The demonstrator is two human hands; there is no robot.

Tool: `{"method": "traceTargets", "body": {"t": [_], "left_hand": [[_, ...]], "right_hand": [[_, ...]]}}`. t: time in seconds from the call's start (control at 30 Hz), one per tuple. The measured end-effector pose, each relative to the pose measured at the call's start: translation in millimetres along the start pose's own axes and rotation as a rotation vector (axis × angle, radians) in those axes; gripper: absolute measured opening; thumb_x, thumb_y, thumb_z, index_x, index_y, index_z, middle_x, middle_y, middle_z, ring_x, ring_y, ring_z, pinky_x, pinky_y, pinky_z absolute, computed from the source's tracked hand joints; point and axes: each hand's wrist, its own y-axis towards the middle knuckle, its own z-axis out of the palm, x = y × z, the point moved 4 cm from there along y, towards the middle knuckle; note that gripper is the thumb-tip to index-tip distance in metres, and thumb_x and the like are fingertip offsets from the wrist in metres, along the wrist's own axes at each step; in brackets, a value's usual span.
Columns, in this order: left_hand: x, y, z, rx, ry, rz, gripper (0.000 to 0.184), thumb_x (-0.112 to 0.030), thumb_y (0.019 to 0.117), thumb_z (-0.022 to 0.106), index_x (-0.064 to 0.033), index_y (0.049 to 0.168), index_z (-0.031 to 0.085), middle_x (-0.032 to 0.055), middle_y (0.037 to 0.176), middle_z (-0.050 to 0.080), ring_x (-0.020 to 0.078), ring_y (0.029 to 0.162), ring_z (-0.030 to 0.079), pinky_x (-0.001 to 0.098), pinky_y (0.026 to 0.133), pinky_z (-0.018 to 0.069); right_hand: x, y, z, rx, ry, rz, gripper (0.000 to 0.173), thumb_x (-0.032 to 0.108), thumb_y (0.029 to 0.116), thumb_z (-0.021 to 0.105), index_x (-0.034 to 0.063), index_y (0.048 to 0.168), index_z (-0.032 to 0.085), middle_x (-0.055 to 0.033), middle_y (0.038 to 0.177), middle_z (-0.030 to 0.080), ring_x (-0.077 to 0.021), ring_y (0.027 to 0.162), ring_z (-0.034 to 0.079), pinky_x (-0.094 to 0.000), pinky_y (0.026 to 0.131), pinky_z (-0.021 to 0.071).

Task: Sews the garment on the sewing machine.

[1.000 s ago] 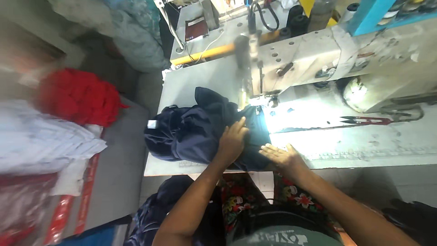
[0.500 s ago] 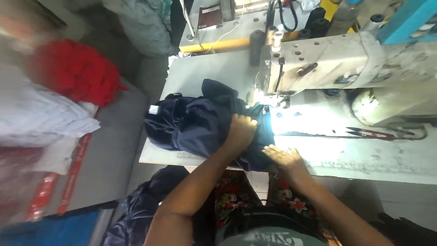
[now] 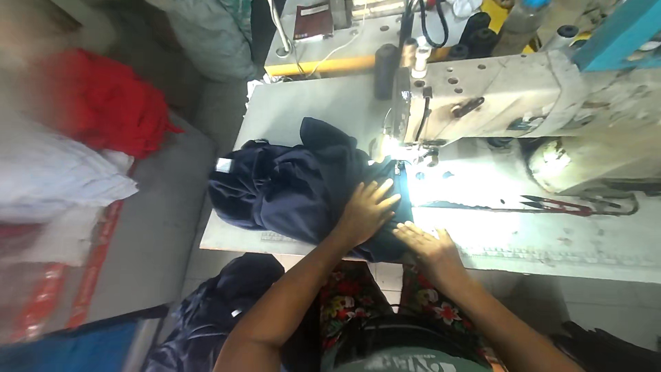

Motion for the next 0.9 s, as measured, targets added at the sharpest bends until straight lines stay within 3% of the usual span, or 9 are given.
{"method": "traceTargets", "body": {"t": [0.1,0.2,0.5,0.7,0.9], "left_hand": [[1.0,-0.7,2.0,-0.011,-0.009,0.010,0.033,-0.024,0.1002,0.062,-0.0150,0.130,0.072,0.0123,0.139,0.065,0.0404,0.134,0.056,0.0643,0.114,0.0353],[4.0,1.7,3.8,-0.026,-0.028,0.013,0.032,-0.023,0.1003,0.062,-0.0124,0.129,0.072,0.0152,0.136,0.066,0.0424,0.130,0.059,0.0658,0.111,0.0385],[12.9,6.9,7.4,-0.039,-0.027,0.031,0.034,-0.027,0.1023,0.058,-0.0141,0.130,0.072,0.0149,0.139,0.065,0.0424,0.130,0.059,0.0673,0.110,0.0384],[18.9,13.0,8.2,-0.038,-0.040,0.022,0.035,-0.026,0.1031,0.056,-0.0139,0.132,0.071,0.0146,0.140,0.064,0.0421,0.131,0.059,0.0678,0.111,0.0363],[23.3,22.7,4.8,-0.030,-0.095,-0.095,0.029,-0.017,0.1041,0.053,-0.0042,0.122,0.072,0.0120,0.139,0.065,0.0374,0.133,0.058,0.0634,0.115,0.0340]], "right_hand": [[0.3,-0.4,0.6,-0.002,-0.020,-0.003,0.034,-0.004,0.0874,0.064,0.0094,0.116,0.078,-0.0070,0.121,0.076,-0.0299,0.112,0.073,-0.0624,0.087,0.0536],[-0.2,0.4,0.8,0.005,-0.013,0.004,0.036,-0.005,0.0867,0.064,0.0095,0.117,0.078,-0.0070,0.121,0.076,-0.0300,0.113,0.073,-0.0632,0.088,0.0532],[-1.5,6.6,2.1,-0.016,-0.024,0.006,0.033,-0.004,0.0878,0.063,0.0100,0.114,0.078,-0.0067,0.120,0.076,-0.0292,0.112,0.073,-0.0583,0.082,0.0550],[-5.6,10.3,4.6,-0.013,-0.020,0.016,0.030,-0.001,0.0901,0.063,0.0095,0.114,0.078,-0.0065,0.122,0.076,-0.0293,0.114,0.072,-0.0606,0.084,0.0539],[-10.9,16.7,5.7,-0.029,-0.035,0.028,0.031,-0.002,0.0899,0.063,0.0095,0.114,0.078,-0.0066,0.122,0.076,-0.0292,0.114,0.072,-0.0552,0.087,0.0558]]}}
